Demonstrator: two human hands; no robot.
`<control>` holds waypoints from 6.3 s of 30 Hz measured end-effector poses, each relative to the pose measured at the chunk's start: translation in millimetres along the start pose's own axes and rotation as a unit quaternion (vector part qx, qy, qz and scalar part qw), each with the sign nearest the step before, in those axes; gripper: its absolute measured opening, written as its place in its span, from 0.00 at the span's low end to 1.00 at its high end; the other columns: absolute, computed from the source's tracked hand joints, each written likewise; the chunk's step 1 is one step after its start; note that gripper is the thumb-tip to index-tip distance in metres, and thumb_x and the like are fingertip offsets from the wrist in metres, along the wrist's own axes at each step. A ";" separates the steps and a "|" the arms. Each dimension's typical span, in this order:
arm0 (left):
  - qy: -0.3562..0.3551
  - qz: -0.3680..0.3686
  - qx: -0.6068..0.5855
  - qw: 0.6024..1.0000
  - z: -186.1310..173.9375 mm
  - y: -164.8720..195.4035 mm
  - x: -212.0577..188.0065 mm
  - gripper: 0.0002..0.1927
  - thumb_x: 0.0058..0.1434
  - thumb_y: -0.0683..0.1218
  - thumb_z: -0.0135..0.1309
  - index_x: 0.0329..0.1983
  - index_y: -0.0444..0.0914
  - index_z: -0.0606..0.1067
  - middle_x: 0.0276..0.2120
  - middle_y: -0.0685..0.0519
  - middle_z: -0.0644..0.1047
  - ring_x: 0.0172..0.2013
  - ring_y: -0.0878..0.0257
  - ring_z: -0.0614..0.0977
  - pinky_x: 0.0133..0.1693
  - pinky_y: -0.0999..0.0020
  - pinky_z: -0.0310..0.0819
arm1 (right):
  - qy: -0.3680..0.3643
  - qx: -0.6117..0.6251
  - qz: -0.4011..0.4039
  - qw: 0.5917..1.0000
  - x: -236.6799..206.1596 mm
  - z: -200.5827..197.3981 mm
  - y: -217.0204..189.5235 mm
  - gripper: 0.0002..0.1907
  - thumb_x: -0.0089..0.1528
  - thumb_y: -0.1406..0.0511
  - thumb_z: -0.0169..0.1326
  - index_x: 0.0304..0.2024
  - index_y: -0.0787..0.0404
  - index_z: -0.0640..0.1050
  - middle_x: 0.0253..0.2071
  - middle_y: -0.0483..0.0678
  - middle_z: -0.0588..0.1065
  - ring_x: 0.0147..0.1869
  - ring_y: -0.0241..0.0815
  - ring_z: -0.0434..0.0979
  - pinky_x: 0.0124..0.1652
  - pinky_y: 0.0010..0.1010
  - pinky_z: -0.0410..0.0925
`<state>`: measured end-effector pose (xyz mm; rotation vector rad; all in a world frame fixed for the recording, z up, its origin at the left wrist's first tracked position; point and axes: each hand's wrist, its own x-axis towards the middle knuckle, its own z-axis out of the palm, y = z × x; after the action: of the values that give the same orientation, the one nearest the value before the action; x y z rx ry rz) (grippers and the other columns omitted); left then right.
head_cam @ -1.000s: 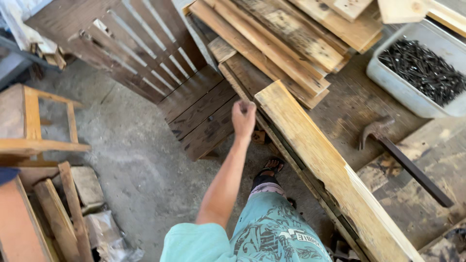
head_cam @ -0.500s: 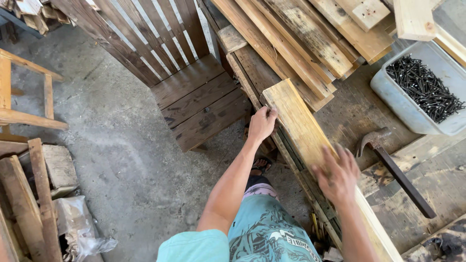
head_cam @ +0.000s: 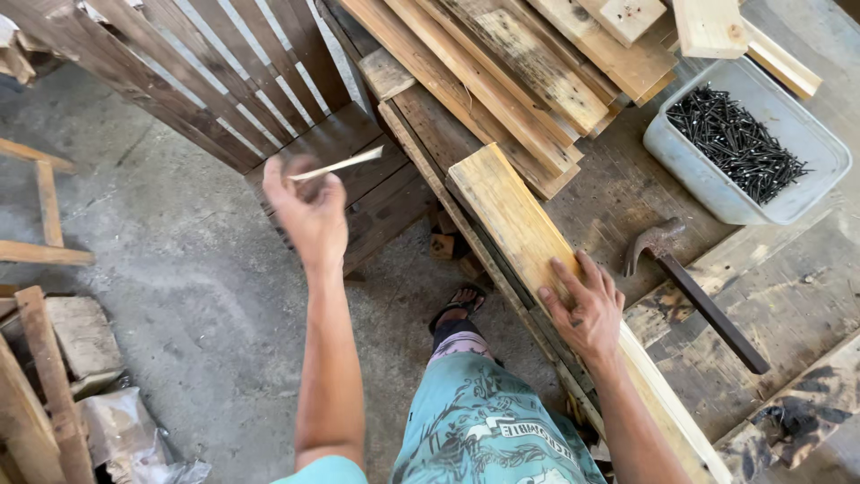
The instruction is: The person selects a wooden plank from a stack on the workbench and positions it, then takes nails from a bin and hammers them into the plank with a claw hammer, repositioning the plank between nails. At the end the person sets the plank down on the bench.
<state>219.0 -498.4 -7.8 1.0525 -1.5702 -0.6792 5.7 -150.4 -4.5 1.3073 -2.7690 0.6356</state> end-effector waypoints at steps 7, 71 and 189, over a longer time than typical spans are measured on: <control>-0.208 -0.110 -0.088 0.968 88.2 -8.3 -59.4 0.19 0.65 0.44 0.57 0.58 0.33 0.75 0.54 0.42 0.79 0.57 0.51 0.80 0.59 0.56 0.73 | 0.235 0.170 0.172 0.941 -120.5 -49.1 43.4 0.19 0.65 0.64 0.63 0.59 0.59 0.79 0.62 0.52 0.76 0.64 0.47 0.76 0.65 0.38 0.68; -0.721 0.581 -0.082 0.368 118.4 255.9 -401.9 0.55 0.35 0.55 0.70 0.68 0.36 0.64 0.61 0.45 0.70 0.58 0.48 0.72 0.57 0.51 0.61 | 0.495 0.293 0.432 0.695 -356.9 15.9 53.0 0.19 0.55 0.73 0.66 0.50 0.58 0.83 0.51 0.47 0.82 0.44 0.43 0.80 0.42 0.31 0.72; -0.865 -0.135 -0.134 0.465 91.7 212.5 -379.5 0.15 0.63 0.41 0.58 0.48 0.40 0.67 0.28 0.43 0.80 0.24 0.66 0.74 0.26 0.73 0.64 | 0.520 0.438 0.560 0.474 -499.3 23.8 -140.0 0.17 0.59 0.68 0.62 0.47 0.69 0.74 0.26 0.46 0.72 0.26 0.34 0.70 0.26 0.28 0.65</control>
<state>84.6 -75.0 -23.8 -0.0959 -2.6444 -2.6592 438.2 129.5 -67.9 -1.1392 -1.5952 2.0078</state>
